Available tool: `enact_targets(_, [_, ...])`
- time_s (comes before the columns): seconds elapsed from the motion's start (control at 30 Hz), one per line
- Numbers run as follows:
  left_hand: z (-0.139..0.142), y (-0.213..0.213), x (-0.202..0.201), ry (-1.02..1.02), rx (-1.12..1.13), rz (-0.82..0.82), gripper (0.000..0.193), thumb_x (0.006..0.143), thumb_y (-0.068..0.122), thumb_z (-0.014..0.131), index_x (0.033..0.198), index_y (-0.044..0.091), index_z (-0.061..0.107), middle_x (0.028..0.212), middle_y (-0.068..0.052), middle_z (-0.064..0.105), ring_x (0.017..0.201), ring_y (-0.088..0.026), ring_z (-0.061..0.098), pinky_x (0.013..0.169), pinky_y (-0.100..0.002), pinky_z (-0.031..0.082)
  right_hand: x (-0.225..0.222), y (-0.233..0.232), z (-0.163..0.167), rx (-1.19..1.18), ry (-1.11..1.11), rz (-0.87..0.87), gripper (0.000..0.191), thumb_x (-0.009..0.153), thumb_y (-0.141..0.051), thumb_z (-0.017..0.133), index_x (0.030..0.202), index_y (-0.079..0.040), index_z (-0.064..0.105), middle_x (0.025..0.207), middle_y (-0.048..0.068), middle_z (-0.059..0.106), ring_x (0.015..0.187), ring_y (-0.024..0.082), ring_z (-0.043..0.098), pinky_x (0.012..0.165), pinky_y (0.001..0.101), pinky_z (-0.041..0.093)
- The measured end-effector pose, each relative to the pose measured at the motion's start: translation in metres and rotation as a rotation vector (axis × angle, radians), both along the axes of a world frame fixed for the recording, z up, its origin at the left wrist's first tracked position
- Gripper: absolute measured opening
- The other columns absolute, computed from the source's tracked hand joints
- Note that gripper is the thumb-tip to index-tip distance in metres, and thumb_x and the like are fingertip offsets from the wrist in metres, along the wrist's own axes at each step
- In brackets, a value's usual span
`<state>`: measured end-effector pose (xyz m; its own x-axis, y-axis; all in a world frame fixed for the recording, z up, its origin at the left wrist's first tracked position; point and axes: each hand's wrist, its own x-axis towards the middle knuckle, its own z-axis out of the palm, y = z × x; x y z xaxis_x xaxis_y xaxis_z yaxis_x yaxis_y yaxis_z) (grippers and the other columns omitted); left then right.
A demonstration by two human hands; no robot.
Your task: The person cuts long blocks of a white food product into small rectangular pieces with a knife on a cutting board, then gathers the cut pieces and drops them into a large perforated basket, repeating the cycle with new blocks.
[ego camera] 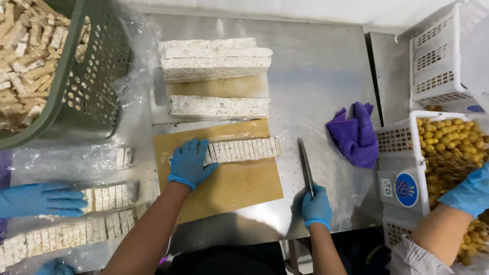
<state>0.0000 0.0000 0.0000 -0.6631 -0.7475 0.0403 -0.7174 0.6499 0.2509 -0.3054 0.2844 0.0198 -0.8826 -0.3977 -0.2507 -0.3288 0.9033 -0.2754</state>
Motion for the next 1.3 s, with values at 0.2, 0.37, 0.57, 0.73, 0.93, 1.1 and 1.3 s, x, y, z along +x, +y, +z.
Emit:
enact_targets(0.2, [0.027, -0.006, -0.047, 0.122, -0.184, -0.283, 0.083, 0.064, 0.051, 0.071, 0.130, 0.003, 0.055, 0.130, -0.018, 0.054, 0.122, -0.036, 0.051, 0.100, -0.062, 0.038, -0.010, -0.014, 0.010, -0.128, 0.251, 0.048, 0.042, 0.083, -0.021, 0.072, 0.124, -0.012, 0.065, 0.119, 0.021, 0.063, 0.106, 0.042, 0.064, 0.090, 0.0510, 0.052])
enact_targets(0.37, [0.020, 0.002, -0.105, 0.294, -0.042, -0.358, 0.066, 0.078, 0.040, 0.073, 0.132, 0.005, 0.058, 0.132, -0.013, 0.058, 0.123, -0.032, 0.054, 0.104, -0.052, 0.043, -0.012, -0.072, 0.005, -0.672, 0.308, 0.313, 0.023, 0.095, -0.010, 0.063, 0.118, -0.006, 0.066, 0.119, 0.016, 0.068, 0.113, 0.035, 0.066, 0.099, 0.0442, 0.053])
enact_targets(0.57, [0.018, 0.009, -0.142, 0.150, 0.138, -0.286, 0.083, 0.065, 0.047, 0.084, 0.130, 0.004, 0.057, 0.119, -0.014, 0.059, 0.111, -0.033, 0.056, 0.092, -0.048, 0.046, -0.033, -0.176, -0.020, -0.489, -0.298, 0.273, 0.034, 0.090, -0.012, 0.066, 0.123, -0.004, 0.065, 0.114, 0.013, 0.073, 0.106, 0.022, 0.069, 0.096, 0.0361, 0.052])
enact_targets(0.73, [0.018, 0.010, -0.133, 0.172, 0.142, -0.256, 0.081, 0.063, 0.048, 0.088, 0.127, 0.008, 0.058, 0.116, -0.012, 0.059, 0.109, -0.032, 0.056, 0.091, -0.047, 0.048, -0.038, -0.187, -0.026, -0.370, -0.433, 0.110, 0.046, 0.081, -0.013, 0.079, 0.123, -0.002, 0.064, 0.110, 0.012, 0.074, 0.098, 0.020, 0.071, 0.089, 0.0352, 0.057])
enact_targets(0.93, [0.025, 0.011, -0.135, 0.068, 0.152, -0.219, 0.080, 0.067, 0.051, 0.086, 0.130, 0.011, 0.056, 0.116, -0.011, 0.058, 0.111, -0.031, 0.055, 0.093, -0.046, 0.046, -0.019, -0.178, -0.023, -0.540, -0.440, 0.139, 0.037, 0.087, -0.018, 0.069, 0.121, -0.004, 0.075, 0.099, 0.014, 0.075, 0.088, 0.021, 0.068, 0.082, 0.0355, 0.057])
enact_targets(1.1, [0.032, 0.010, -0.134, 0.046, 0.169, -0.210, 0.085, 0.069, 0.056, 0.084, 0.133, 0.010, 0.054, 0.116, -0.012, 0.056, 0.111, -0.031, 0.054, 0.091, -0.046, 0.045, 0.008, -0.182, 0.007, -0.398, -0.264, 0.278, 0.071, 0.078, -0.032, 0.086, 0.136, -0.001, 0.059, 0.118, 0.020, 0.067, 0.109, 0.029, 0.067, 0.094, 0.0392, 0.052])
enact_targets(1.3, [0.022, 0.007, -0.129, 0.064, 0.122, -0.236, 0.078, 0.072, 0.054, 0.083, 0.131, 0.011, 0.056, 0.119, -0.011, 0.057, 0.112, -0.030, 0.054, 0.090, -0.046, 0.046, 0.015, -0.201, 0.023, -0.148, -0.355, 0.393, 0.088, 0.069, -0.044, 0.087, 0.144, -0.015, 0.053, 0.132, 0.021, 0.063, 0.121, 0.035, 0.064, 0.101, 0.0423, 0.051])
